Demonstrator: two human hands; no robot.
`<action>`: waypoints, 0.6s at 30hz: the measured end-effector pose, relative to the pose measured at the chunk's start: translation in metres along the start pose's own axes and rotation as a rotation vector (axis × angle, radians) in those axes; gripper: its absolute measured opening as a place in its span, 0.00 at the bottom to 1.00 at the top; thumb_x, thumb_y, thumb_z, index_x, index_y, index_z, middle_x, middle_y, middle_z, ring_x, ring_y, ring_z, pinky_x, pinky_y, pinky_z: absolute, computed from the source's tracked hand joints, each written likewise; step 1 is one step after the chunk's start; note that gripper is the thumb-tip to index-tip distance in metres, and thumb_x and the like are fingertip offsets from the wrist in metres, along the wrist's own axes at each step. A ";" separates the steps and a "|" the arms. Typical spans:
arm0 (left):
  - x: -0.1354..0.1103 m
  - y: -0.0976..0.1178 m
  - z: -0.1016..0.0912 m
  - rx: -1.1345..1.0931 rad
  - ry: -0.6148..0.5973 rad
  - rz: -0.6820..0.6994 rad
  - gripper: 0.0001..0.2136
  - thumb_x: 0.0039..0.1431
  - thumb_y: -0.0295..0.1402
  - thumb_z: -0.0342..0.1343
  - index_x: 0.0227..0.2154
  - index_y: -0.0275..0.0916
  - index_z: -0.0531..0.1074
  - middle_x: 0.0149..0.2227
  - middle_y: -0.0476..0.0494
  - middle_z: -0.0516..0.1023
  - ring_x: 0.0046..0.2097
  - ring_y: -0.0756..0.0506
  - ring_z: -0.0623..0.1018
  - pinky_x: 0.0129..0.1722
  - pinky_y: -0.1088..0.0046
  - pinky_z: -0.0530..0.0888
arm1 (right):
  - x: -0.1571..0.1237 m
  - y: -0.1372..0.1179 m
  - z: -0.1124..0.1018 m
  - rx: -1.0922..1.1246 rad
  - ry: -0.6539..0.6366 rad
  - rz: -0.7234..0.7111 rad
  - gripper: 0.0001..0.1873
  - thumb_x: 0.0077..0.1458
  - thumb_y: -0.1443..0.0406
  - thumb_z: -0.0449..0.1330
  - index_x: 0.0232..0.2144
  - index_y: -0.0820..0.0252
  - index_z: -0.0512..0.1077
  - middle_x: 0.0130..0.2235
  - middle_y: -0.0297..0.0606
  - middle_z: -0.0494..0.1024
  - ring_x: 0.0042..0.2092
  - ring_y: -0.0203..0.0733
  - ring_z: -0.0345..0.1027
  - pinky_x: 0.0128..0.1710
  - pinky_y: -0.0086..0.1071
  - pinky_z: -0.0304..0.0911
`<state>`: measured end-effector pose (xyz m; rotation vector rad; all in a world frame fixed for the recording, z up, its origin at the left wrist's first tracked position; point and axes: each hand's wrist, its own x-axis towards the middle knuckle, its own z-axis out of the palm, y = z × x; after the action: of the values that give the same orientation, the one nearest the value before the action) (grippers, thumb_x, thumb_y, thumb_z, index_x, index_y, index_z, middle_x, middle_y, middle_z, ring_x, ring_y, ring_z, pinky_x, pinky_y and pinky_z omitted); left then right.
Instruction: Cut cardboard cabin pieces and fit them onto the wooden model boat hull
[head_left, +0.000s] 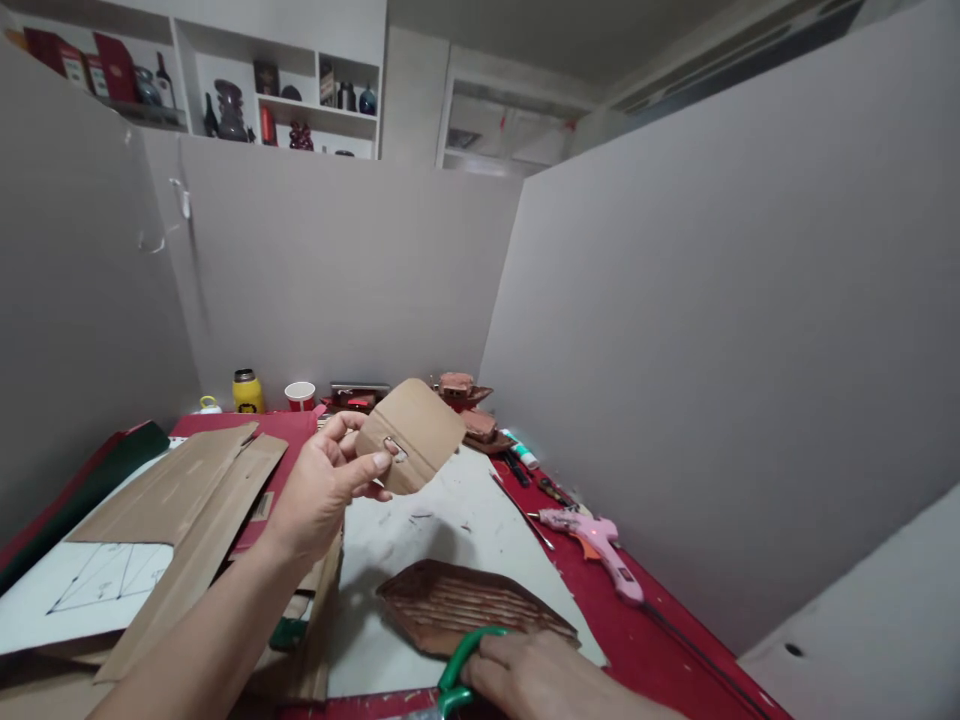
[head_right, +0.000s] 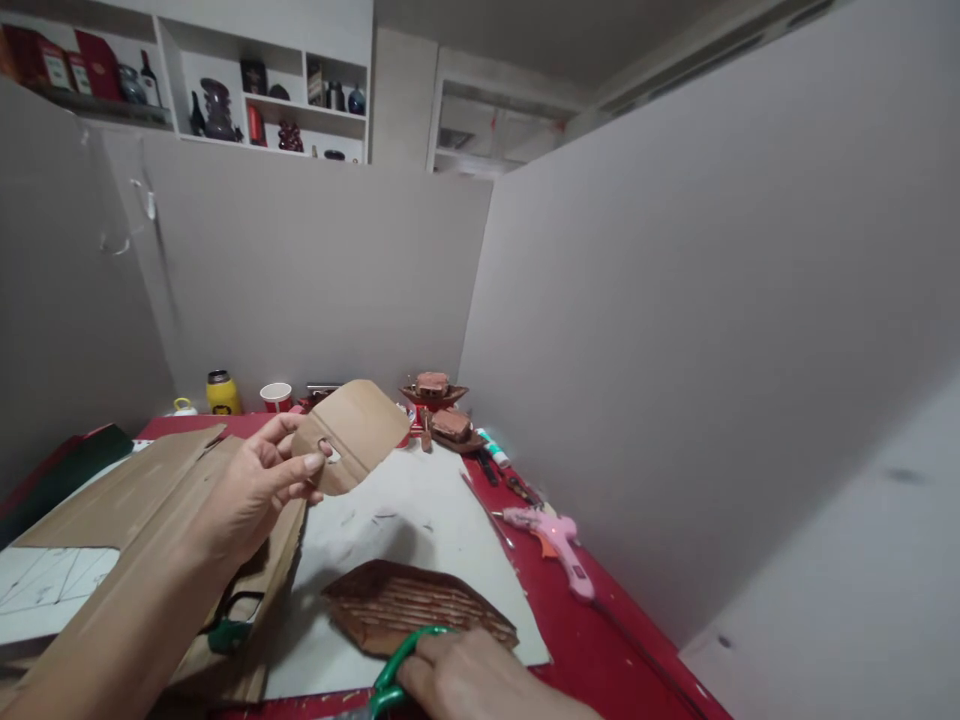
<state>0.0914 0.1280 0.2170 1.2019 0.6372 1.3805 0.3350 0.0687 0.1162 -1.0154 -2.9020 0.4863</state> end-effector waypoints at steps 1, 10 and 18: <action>0.000 -0.002 0.001 0.008 0.008 0.004 0.17 0.50 0.27 0.67 0.40 0.41 0.67 0.34 0.50 0.80 0.31 0.50 0.79 0.25 0.78 0.78 | -0.003 -0.004 -0.007 0.030 -0.007 0.014 0.14 0.58 0.59 0.57 0.44 0.58 0.74 0.43 0.43 0.79 0.42 0.47 0.73 0.39 0.32 0.63; 0.004 -0.018 0.014 -0.027 0.060 -0.025 0.19 0.49 0.25 0.66 0.45 0.39 0.71 0.42 0.45 0.80 0.41 0.47 0.80 0.35 0.75 0.81 | -0.012 -0.023 -0.017 0.399 -0.067 0.109 0.12 0.57 0.58 0.60 0.41 0.56 0.75 0.41 0.39 0.79 0.40 0.43 0.73 0.38 0.30 0.65; 0.005 -0.028 0.018 -0.064 0.093 -0.069 0.19 0.50 0.25 0.66 0.45 0.39 0.73 0.43 0.45 0.81 0.42 0.47 0.80 0.35 0.75 0.81 | -0.007 -0.004 -0.015 0.231 0.058 0.217 0.16 0.48 0.59 0.69 0.38 0.58 0.73 0.42 0.39 0.74 0.42 0.47 0.70 0.42 0.36 0.66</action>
<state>0.1194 0.1343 0.1997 1.0610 0.6881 1.3946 0.3404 0.0660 0.1322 -1.2864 -2.6198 0.7665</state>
